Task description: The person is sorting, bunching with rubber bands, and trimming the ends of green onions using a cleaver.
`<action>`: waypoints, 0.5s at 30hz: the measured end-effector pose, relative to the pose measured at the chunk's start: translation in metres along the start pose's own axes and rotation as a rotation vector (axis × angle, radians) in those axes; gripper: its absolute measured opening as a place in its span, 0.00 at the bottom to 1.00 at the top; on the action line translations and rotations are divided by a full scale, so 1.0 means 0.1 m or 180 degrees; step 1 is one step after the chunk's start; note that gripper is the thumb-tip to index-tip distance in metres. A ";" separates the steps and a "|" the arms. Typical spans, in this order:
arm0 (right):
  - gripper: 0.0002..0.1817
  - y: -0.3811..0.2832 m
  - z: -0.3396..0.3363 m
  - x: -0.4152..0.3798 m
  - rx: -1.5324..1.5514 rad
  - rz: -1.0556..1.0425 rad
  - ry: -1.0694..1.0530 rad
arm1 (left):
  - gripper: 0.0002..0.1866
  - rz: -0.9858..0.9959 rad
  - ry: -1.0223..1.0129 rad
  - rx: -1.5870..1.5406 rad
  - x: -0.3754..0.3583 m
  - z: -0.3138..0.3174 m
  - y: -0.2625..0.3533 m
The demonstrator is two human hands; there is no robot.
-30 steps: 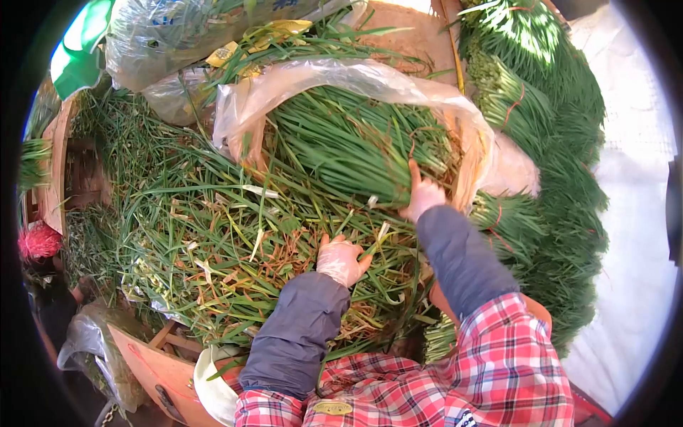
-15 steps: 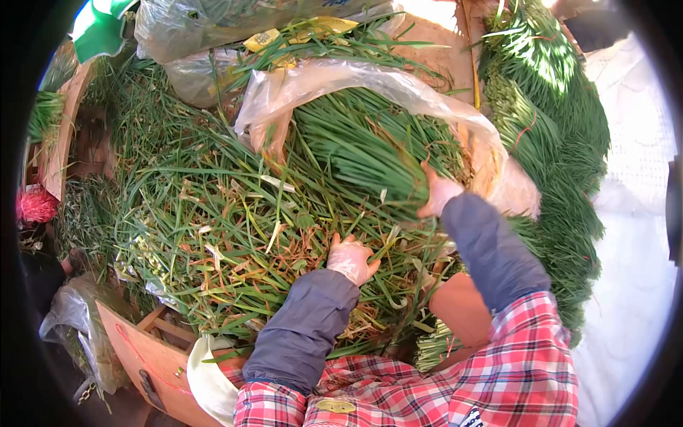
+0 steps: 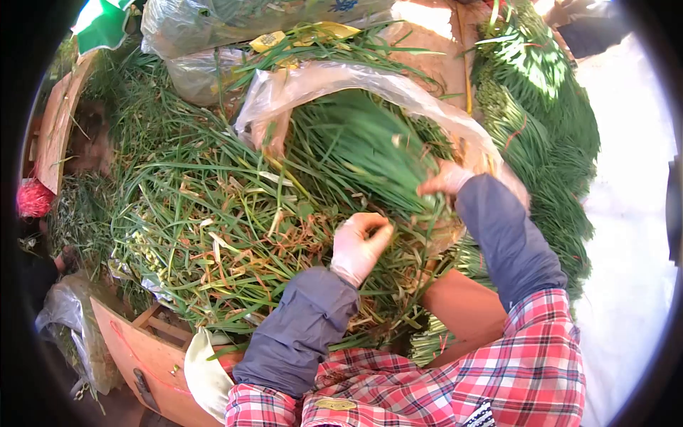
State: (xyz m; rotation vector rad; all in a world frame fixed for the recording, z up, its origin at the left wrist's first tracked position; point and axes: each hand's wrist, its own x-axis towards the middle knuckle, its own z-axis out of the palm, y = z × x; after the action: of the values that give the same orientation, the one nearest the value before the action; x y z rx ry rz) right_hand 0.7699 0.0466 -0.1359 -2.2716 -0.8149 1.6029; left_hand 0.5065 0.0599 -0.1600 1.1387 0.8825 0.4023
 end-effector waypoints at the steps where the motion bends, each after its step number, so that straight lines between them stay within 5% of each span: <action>1: 0.29 0.02 -0.09 -0.10 0.0856 0.0070 -0.0152 | 0.15 -0.0800 -0.0137 -0.1129 0.02 0.01 0.14; 4: 0.17 -0.18 -0.03 -0.53 0.2965 0.0202 -0.0533 | 0.43 -0.1742 -0.0438 -0.2629 0.05 -0.01 -0.02; 8: 0.19 0.06 0.45 -0.91 0.2651 0.0955 -0.0982 | 0.49 -0.1486 -0.0643 -0.3250 -0.15 0.07 -0.10; 10: 0.29 -0.20 0.67 -1.18 0.0278 0.0779 -0.1129 | 0.48 -0.1167 -0.0764 -0.3619 -0.20 0.07 0.01; 12: 0.41 -0.16 0.96 -1.40 -0.0390 -0.0905 -0.0546 | 0.35 -0.1137 -0.0370 -0.3703 -0.38 0.04 -0.02; 13: 0.54 -0.25 1.07 -1.49 -0.1291 -0.0917 -0.0357 | 0.34 -0.0946 -0.0252 -0.3607 -0.44 0.00 0.03; 15: 0.55 -0.50 1.19 -1.74 -0.1623 -0.0958 -0.0372 | 0.32 -0.0370 -0.0183 -0.3456 -0.59 -0.13 0.09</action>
State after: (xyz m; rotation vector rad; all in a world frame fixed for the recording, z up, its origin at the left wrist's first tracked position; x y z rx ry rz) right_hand 0.6033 -0.0255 -0.0175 -2.2207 -1.6697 1.5241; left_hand 0.4614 0.0309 -0.1296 0.0960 0.5290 0.6357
